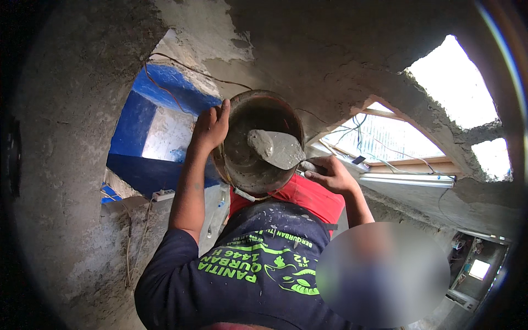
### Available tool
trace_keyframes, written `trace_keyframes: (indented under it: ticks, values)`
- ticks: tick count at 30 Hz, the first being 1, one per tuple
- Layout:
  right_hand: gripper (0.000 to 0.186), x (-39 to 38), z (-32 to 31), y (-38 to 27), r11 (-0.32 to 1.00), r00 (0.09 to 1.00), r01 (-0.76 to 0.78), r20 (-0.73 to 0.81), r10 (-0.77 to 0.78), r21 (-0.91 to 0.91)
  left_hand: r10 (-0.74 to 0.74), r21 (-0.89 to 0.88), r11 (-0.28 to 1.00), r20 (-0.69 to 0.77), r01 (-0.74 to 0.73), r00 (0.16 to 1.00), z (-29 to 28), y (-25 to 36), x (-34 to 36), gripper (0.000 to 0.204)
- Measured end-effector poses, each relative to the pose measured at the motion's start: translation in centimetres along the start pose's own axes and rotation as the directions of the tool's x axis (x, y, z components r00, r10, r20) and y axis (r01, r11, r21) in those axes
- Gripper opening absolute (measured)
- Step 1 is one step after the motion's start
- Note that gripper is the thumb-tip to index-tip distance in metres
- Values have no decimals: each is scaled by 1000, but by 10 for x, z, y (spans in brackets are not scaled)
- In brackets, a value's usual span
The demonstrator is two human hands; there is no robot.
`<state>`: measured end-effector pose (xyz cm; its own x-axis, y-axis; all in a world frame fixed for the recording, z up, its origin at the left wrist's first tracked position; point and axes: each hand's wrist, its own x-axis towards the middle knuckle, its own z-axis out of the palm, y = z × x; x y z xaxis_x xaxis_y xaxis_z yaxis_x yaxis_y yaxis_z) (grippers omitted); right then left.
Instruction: Using a trowel to apply plaster or cement mixture to a wall surface from a bucket.
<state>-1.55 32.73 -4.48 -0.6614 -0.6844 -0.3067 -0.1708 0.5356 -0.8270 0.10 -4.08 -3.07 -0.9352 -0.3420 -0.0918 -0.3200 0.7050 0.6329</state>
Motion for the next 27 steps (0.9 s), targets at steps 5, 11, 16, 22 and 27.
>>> trace_keyframes:
  ticks: [5,11,16,22,27]
  values:
    - [47,0,11,-2,947,993,-74,-60,98,312,-33,6,999,11,33,999,3,-10,6,70]
    - [45,2,2,14,985,975,146,-180,-127,94,324,400,864,18,-304,946,17,-36,11,47]
    - [48,12,-13,-39,980,963,154,-204,-178,-129,292,212,944,-185,-253,938,24,-29,6,55]
    - [43,51,-32,-90,917,873,356,-285,-395,-180,120,42,993,-200,-113,972,21,-41,8,65]
    - [45,135,-60,-152,776,662,560,-407,-630,-290,-85,-34,996,-59,83,995,5,-47,7,72]
